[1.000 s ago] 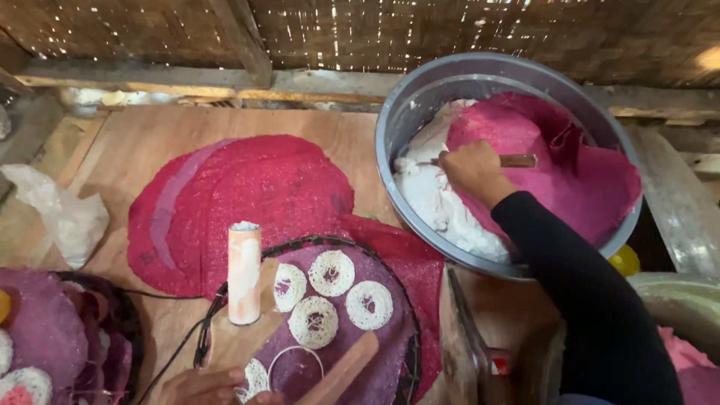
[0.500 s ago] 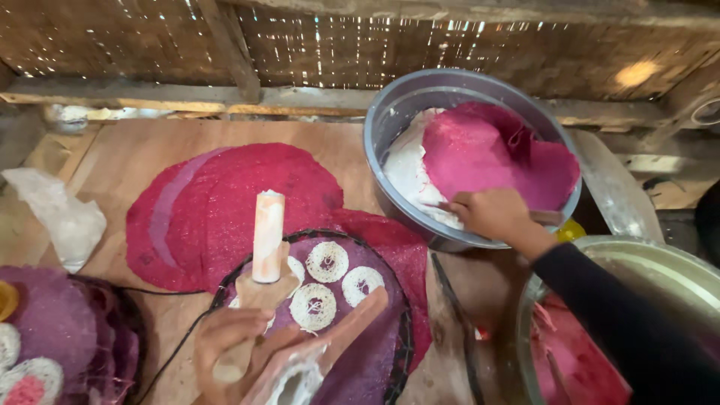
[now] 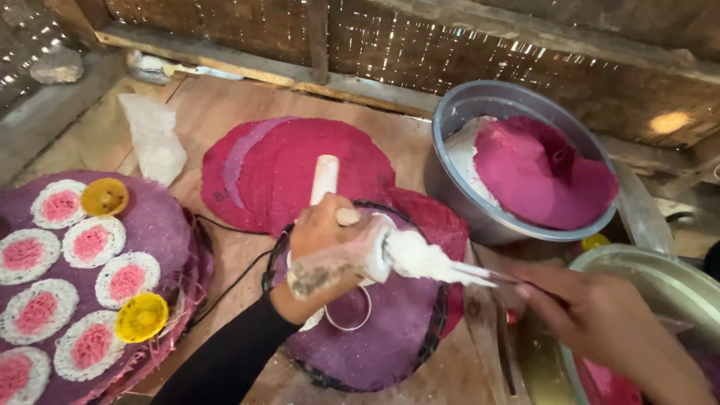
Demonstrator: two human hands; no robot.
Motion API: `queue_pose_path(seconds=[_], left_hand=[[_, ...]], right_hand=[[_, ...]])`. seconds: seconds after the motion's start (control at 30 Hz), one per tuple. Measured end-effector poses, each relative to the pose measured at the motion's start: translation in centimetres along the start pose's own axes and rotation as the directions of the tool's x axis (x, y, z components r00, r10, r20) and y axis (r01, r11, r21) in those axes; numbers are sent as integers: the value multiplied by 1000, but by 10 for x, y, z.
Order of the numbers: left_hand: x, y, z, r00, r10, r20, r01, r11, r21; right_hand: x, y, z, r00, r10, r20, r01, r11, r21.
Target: The person uses wooden tools and stamps to shape and pattern colorful dough-like food items on round trays while sitting in a rustic processing area.
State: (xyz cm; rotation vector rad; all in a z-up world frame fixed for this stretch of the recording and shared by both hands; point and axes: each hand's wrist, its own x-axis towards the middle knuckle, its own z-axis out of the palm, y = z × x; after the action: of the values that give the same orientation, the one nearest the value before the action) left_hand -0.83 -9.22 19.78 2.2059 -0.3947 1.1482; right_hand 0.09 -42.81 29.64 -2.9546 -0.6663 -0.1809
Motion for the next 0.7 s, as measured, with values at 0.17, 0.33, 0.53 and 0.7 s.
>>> queue_pose_path(seconds=[0.17, 0.33, 0.53, 0.7], left_hand=[[1, 20, 9, 992, -102, 74, 99, 994, 43], [-1, 18, 7, 993, -96, 69, 96, 995, 8], [13, -4, -6, 932, -351, 86, 345, 935, 81], [17, -4, 9, 613, -778, 138, 752, 521, -404]], right_hand=[[-5, -73, 14, 965, -207, -163, 168, 959, -228], [-22, -129, 64, 919, -340, -201, 236, 881, -411], [-53, -119, 79, 921, -77, -383, -20, 970, -243], [-45, -91, 81, 744, 21, -668, 117, 980, 162]])
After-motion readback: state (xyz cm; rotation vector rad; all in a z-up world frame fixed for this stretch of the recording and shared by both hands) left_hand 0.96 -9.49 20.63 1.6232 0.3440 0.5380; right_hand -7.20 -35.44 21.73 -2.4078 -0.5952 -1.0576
